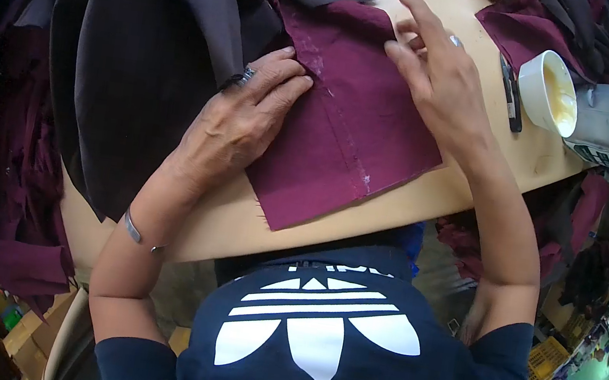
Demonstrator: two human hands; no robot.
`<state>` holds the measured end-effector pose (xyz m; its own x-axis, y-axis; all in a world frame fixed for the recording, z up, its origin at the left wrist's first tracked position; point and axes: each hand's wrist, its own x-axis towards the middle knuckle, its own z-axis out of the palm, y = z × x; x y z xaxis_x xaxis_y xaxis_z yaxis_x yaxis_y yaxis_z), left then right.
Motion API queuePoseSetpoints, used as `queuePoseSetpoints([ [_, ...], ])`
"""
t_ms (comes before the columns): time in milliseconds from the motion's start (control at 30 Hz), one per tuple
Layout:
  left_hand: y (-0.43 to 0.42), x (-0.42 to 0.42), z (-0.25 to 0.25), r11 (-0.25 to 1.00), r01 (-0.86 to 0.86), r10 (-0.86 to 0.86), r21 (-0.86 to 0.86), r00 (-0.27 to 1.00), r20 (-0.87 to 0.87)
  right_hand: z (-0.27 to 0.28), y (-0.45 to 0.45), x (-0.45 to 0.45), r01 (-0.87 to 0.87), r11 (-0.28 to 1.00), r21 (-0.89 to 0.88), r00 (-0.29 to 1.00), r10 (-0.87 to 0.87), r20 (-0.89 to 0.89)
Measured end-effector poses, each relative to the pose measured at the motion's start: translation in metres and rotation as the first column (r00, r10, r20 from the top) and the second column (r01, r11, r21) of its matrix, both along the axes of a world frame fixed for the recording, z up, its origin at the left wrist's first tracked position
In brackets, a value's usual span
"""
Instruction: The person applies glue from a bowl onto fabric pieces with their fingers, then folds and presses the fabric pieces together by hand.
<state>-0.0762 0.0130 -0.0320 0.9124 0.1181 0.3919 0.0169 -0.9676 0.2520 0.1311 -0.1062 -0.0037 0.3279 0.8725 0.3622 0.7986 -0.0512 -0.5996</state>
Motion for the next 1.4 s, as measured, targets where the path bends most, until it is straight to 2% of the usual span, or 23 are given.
queuePoseSetpoints([
  [67, -0.001, 0.0, 0.0, 1.0, -0.014, 0.014, -0.021, 1.0, -0.017, 0.002, 0.022, 0.001, 0.058, 0.995, -0.084, 0.967, -0.077, -0.244],
  [167, -0.001, 0.001, 0.0, 0.999, -0.018, 0.017, -0.037, 0.999, -0.04, 0.012, 0.042, -0.005, -0.016, 0.976, -0.219, 0.897, -0.082, -0.434],
  [267, 0.0, 0.001, 0.001, 1.0, -0.006, 0.005, -0.009, 0.998, -0.055, -0.002, 0.047, -0.003, 0.042, 0.999, -0.031, 0.942, -0.05, -0.331],
  [367, -0.002, 0.002, 0.002, 1.0, -0.001, 0.0, -0.014, 0.998, -0.06, -0.021, 0.046, 0.001, -0.017, 0.998, 0.057, 0.999, 0.02, -0.036],
  [467, -0.003, 0.002, 0.004, 0.999, -0.014, 0.011, -0.037, 0.997, -0.072, -0.022, 0.05, 0.001, -0.035, 0.988, 0.15, 0.999, 0.036, -0.003],
  [633, -0.004, 0.001, 0.008, 1.0, 0.006, -0.006, 0.003, 0.993, -0.121, -0.023, 0.049, 0.0, -0.029, 0.989, 0.145, 0.999, 0.035, -0.039],
  [733, -0.003, -0.002, 0.008, 0.982, 0.128, -0.104, 0.138, 0.98, -0.171, -0.024, 0.048, 0.001, -0.03, 0.991, 0.127, 0.999, 0.035, -0.035],
  [833, -0.003, -0.002, 0.009, 0.985, 0.152, -0.135, 0.088, 0.976, -0.169, -0.024, 0.047, 0.001, -0.04, 0.989, 0.143, 0.999, 0.044, -0.022],
  [967, -0.012, 0.003, 0.004, 0.996, -0.013, 0.025, 0.087, 0.99, -0.14, -0.037, 0.053, 0.008, -0.093, 0.958, 0.27, 0.993, 0.07, 0.092],
  [1000, -0.013, 0.003, 0.005, 0.991, -0.011, 0.03, 0.137, 0.99, -0.14, -0.038, 0.052, 0.009, -0.09, 0.963, 0.253, 0.993, 0.068, 0.094],
  [1100, -0.014, 0.001, 0.015, 0.977, 0.151, -0.122, 0.15, 0.975, -0.187, -0.03, 0.051, 0.005, -0.068, 0.981, 0.181, 0.996, 0.057, 0.065],
  [1167, -0.011, 0.001, 0.016, 0.988, 0.147, -0.139, 0.037, 0.977, -0.165, -0.021, 0.048, 0.0, -0.033, 0.995, 0.091, 0.999, 0.033, -0.003],
  [1233, -0.006, 0.004, 0.014, 0.986, 0.147, -0.157, -0.078, 0.978, -0.138, -0.028, 0.05, 0.004, -0.067, 0.984, 0.166, 0.998, 0.063, 0.03],
  [1267, 0.0, 0.003, 0.008, 0.992, 0.09, -0.098, -0.092, 0.992, -0.082, -0.031, 0.05, 0.006, -0.084, 0.976, 0.201, 0.996, 0.076, 0.049],
  [1367, 0.011, 0.008, 0.006, 0.992, -0.073, 0.071, -0.105, 0.997, -0.023, -0.03, 0.05, 0.007, -0.087, 0.984, 0.155, 0.996, 0.085, 0.019],
  [1400, 0.013, 0.008, 0.005, 0.993, -0.051, 0.048, -0.107, 0.998, -0.029, -0.024, 0.051, 0.007, -0.056, 0.993, 0.106, 0.998, 0.059, -0.025],
])
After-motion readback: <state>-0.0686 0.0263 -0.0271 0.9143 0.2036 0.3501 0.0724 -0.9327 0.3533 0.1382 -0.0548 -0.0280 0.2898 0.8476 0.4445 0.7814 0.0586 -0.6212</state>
